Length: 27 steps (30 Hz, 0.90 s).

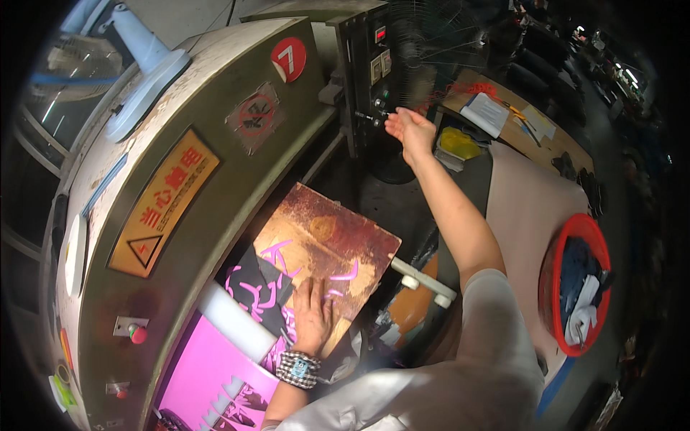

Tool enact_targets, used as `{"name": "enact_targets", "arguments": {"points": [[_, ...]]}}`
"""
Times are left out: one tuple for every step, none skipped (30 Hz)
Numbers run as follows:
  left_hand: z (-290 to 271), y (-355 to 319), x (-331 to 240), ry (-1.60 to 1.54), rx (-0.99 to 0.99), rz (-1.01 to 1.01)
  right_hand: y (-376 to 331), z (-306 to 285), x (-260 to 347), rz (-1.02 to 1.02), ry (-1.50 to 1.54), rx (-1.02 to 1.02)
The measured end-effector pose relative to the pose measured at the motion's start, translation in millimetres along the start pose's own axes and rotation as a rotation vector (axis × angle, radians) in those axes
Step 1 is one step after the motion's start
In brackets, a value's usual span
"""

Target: The person places pink foam sheets on a die-cutting machine, aligns them, and operates the machine to cut out shapes. They remove the cut pieces and the surrounding waste, then bag the finished pieces. The process is repeated with new sheets.

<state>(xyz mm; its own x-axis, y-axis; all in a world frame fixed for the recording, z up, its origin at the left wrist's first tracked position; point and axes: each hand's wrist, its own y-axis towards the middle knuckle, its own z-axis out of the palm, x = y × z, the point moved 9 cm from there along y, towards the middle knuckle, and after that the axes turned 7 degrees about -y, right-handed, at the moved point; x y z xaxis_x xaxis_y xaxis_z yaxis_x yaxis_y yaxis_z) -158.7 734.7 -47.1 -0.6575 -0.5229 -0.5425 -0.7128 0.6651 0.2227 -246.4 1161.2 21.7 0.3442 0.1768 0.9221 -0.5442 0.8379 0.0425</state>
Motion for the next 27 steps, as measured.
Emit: {"name": "enact_targets", "arguments": {"points": [[10.9, 5.3, -1.2, 0.126, 0.045, -0.013, 23.0, -2.1, -3.3, 0.011, 0.023, -0.027], [20.1, 7.4, 1.5, 0.202, 0.093, -0.044, 45.2, -4.7, -8.3, 0.026, 0.041, -0.061], [20.0, 9.7, -0.2, 0.205, 0.041, -0.024, 66.3, -4.9, -11.8, 0.017, 0.056, -0.066], [21.3, 9.4, 0.3, 0.196, 0.03, -0.019, 86.2, -2.8, -15.3, 0.003, 0.087, -0.05], [23.5, 9.3, 1.9, 0.201, 0.027, -0.023, 106.6, 0.7, -22.0, 0.006, 0.102, -0.06], [25.4, 8.2, 4.8, 0.227, 0.047, -0.042, 125.4, 2.9, -27.2, 0.01, 0.121, -0.08], [26.7, 8.5, 5.2, 0.215, 0.051, -0.033, 143.1, 6.6, -32.4, 0.002, 0.126, -0.092], [27.8, 8.2, 6.5, 0.214, 0.07, -0.044, 158.4, 10.4, -37.9, -0.001, 0.134, -0.104], [28.8, 9.4, 7.2, 0.216, 0.08, -0.048, 172.4, 12.4, -43.3, 0.0, 0.137, -0.137], [27.7, 10.3, 7.1, 0.209, 0.072, -0.052, 184.2, 13.9, -51.2, 0.035, 0.152, -0.176], [28.5, 11.5, 7.6, 0.21, 0.08, -0.062, 195.1, 16.3, -57.8, 0.065, 0.165, -0.205], [29.5, 12.5, 8.1, 0.211, 0.091, -0.07, 203.6, 17.8, -63.8, 0.091, 0.176, -0.24], [30.0, 13.3, 8.6, 0.214, 0.097, -0.081, 211.1, 21.8, -69.8, 0.127, 0.202, -0.241], [30.2, 14.1, 9.0, 0.217, 0.095, -0.085, 217.8, 25.8, -72.5, 0.132, 0.224, -0.243], [30.5, 14.3, 9.1, 0.219, 0.099, -0.09, 224.1, 32.3, -70.4, 0.097, 0.238, -0.192], [30.9, 14.7, 9.7, 0.221, 0.101, -0.092, 228.9, 36.6, -70.2, 0.088, 0.244, -0.165], [31.9, 14.0, 11.5, 0.226, 0.115, -0.109, 231.7, 38.1, -70.3, 0.081, 0.22, -0.16], [32.5, 14.2, 11.4, 0.226, 0.116, -0.102, 234.2, 39.5, -70.0, 0.072, 0.189, -0.154], [32.4, 13.7, 11.9, 0.226, 0.118, -0.103, 235.5, 40.7, -70.6, 0.07, 0.157, -0.148], [33.0, 13.6, 13.2, 0.229, 0.122, -0.113, 236.7, 42.4, -69.5, 0.048, 0.133, -0.134], [32.6, 13.5, 12.7, 0.225, 0.118, -0.105, 237.0, 42.1, -72.9, 0.069, 0.11, -0.148], [32.9, 13.7, 12.9, 0.223, 0.118, -0.105, 237.1, 41.6, -74.2, 0.06, 0.103, -0.163], [33.0, 14.0, 13.1, 0.225, 0.12, -0.107, 237.9, 42.4, -73.5, 0.028, 0.1, -0.166], [33.3, 14.5, 12.7, 0.223, 0.121, -0.103, 238.5, 43.1, -73.0, -0.006, 0.096, -0.168], [33.3, 15.0, 12.4, 0.226, 0.122, -0.102, 239.6, 43.5, -74.2, -0.016, 0.095, -0.178], [32.9, 15.4, 12.5, 0.23, 0.12, -0.106, 240.6, 43.7, -75.3, -0.027, 0.095, -0.187], [33.0, 15.8, 12.0, 0.229, 0.122, -0.104, 241.7, 43.2, -75.7, -0.041, 0.093, -0.2]]}}
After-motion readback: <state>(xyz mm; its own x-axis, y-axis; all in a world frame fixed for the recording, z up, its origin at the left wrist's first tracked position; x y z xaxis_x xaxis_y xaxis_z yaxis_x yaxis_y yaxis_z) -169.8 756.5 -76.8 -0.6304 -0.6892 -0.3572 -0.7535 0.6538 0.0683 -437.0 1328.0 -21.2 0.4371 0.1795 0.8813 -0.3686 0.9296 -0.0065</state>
